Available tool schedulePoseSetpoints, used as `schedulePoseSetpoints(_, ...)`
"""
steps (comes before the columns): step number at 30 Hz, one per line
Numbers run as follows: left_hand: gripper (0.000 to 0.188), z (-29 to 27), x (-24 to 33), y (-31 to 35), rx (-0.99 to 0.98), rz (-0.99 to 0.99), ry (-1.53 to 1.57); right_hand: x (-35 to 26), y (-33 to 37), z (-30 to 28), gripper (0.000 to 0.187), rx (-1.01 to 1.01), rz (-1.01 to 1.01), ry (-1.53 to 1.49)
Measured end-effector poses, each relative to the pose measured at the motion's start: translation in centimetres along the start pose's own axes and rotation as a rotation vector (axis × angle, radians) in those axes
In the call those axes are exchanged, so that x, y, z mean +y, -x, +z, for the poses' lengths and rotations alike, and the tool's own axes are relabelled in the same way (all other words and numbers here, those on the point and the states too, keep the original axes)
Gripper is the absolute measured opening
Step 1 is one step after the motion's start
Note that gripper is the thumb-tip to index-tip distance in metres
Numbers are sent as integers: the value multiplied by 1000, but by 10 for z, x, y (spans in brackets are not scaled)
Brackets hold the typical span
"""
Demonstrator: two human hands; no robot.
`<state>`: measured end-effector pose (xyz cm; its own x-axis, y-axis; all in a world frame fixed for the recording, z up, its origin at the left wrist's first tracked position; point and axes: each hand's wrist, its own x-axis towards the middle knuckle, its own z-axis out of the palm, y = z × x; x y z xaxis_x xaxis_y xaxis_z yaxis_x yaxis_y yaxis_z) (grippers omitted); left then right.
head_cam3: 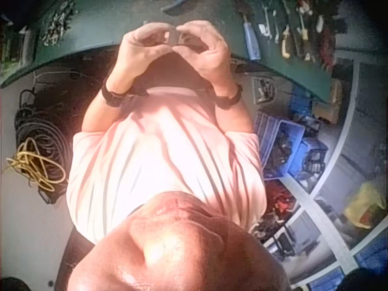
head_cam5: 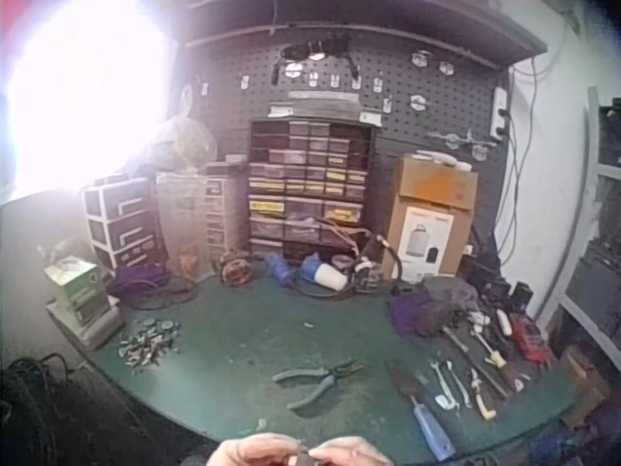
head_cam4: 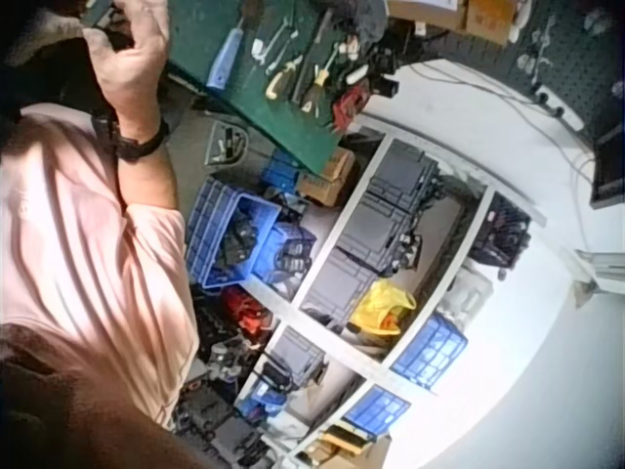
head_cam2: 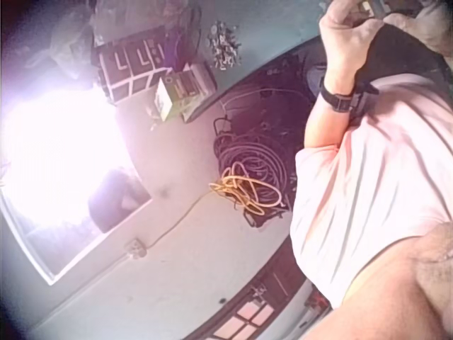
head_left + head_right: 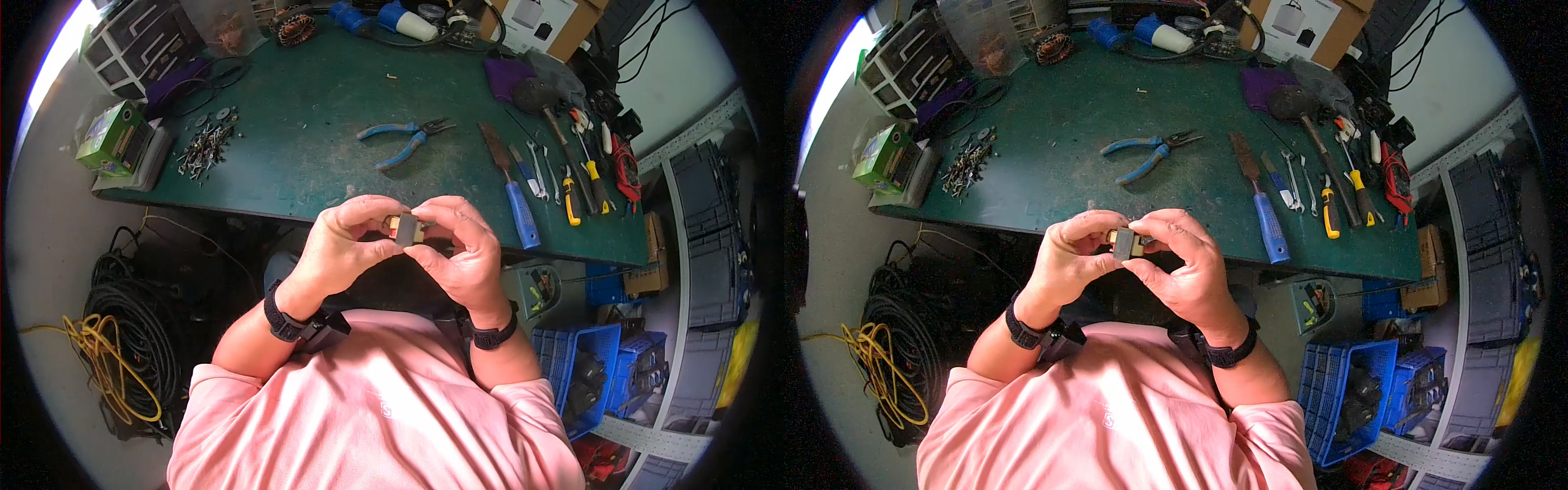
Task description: The person assembles a small electronic component by inserting a pin into a connector and securing it with pliers and a hammer. They repeatedly inspect the component, adjust its position, and use tools to ensure the pin is properly seated. The person also organizes tools and parts on the workbench during the process.
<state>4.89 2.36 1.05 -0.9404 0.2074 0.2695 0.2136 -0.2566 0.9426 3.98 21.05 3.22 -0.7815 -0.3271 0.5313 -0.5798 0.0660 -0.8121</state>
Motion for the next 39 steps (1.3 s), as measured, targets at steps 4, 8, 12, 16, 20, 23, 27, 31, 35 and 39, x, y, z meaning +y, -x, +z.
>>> schedulePoseSetpoints(4, 35, -3, -3, 1, -9, -20, 31, 0, 0, -1, 32, -1, -16, 3)
schedulePoseSetpoints(8, 36, -4, -7, 0, -20, 9, 60, -1, -1, -1, 32, 6, -51, 47)
schedulePoseSetpoints(12, 44, -5, -9, 1, -31, -12, 37, -2, -1, 0, 31, 11, -38, 94)
schedulePoseSetpoints(16, 51, -3, 2, -3, -47, -129, 207, 1, -1, 0, 33, 19, -131, 211)
schedulePoseSetpoints(20, 51, -12, 5, -5, -75, -365, 400, 3, -3, -1, 37, -11, -220, 295)
schedulePoseSetpoints(23, 49, -8, 2, -3, -27, -304, 267, 6, -3, 1, 42, -36, -254, 316)
schedulePoseSetpoints(27, 46, -10, -5, 0, -39, -153, 242, -4, -5, -1, 46, -60, -98, 204)
schedulePoseSetpoints(31, 46, -6, -2, 0, -47, -90, 237, 3, -1, 1, 42, -21, 52, -76)
schedulePoseSetpoints(35, 47, -8, -4, 2, -58, -74, 179, 3, -1, 3, 43, -23, 28, -36)
schedulePoseSetpoints(39, 49, -8, -2, 1, -64, -59, 59, 3, 0, 2, 42, -45, 34, -26)
